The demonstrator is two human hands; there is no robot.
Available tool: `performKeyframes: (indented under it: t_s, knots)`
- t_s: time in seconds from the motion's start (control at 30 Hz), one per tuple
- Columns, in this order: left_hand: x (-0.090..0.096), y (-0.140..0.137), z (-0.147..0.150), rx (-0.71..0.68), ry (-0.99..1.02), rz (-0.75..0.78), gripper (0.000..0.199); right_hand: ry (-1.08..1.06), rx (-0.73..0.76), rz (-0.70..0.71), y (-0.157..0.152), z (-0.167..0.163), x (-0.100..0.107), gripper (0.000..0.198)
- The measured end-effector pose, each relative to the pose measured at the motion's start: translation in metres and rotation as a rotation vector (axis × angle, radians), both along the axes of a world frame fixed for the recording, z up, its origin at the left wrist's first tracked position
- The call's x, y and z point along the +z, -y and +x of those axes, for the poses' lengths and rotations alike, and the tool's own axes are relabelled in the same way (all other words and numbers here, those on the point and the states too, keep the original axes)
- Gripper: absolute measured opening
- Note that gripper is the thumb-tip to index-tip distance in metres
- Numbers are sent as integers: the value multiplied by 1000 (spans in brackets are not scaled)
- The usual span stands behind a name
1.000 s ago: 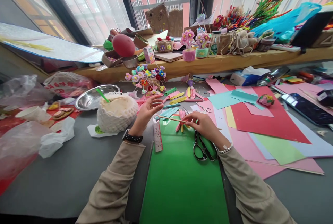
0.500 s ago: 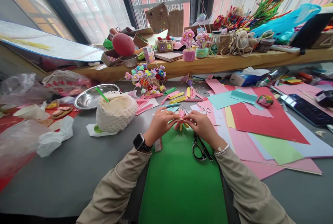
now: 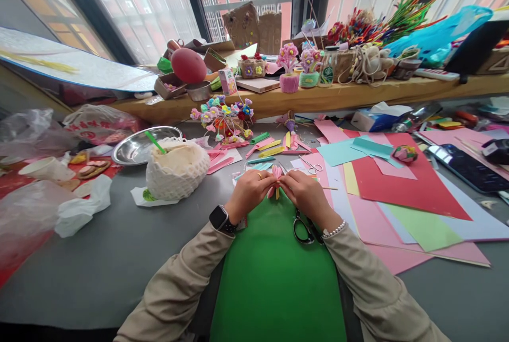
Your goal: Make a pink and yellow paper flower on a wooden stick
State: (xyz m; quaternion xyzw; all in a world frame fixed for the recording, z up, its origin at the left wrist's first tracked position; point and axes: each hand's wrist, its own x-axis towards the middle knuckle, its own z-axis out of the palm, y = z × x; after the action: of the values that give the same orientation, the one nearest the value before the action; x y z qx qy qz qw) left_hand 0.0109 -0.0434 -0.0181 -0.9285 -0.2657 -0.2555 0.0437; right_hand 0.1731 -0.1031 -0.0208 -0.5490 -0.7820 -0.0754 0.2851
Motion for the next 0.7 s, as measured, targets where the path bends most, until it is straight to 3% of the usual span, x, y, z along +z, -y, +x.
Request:
performKeyframes:
  t_s: [0.37, 0.7]
  knots:
    - [2, 1, 1, -17, 42, -82, 23, -67, -2, 5, 0, -1, 0, 18]
    - [-4, 0, 2, -10, 101, 39, 16, -152, 11, 2, -1, -1, -5, 18]
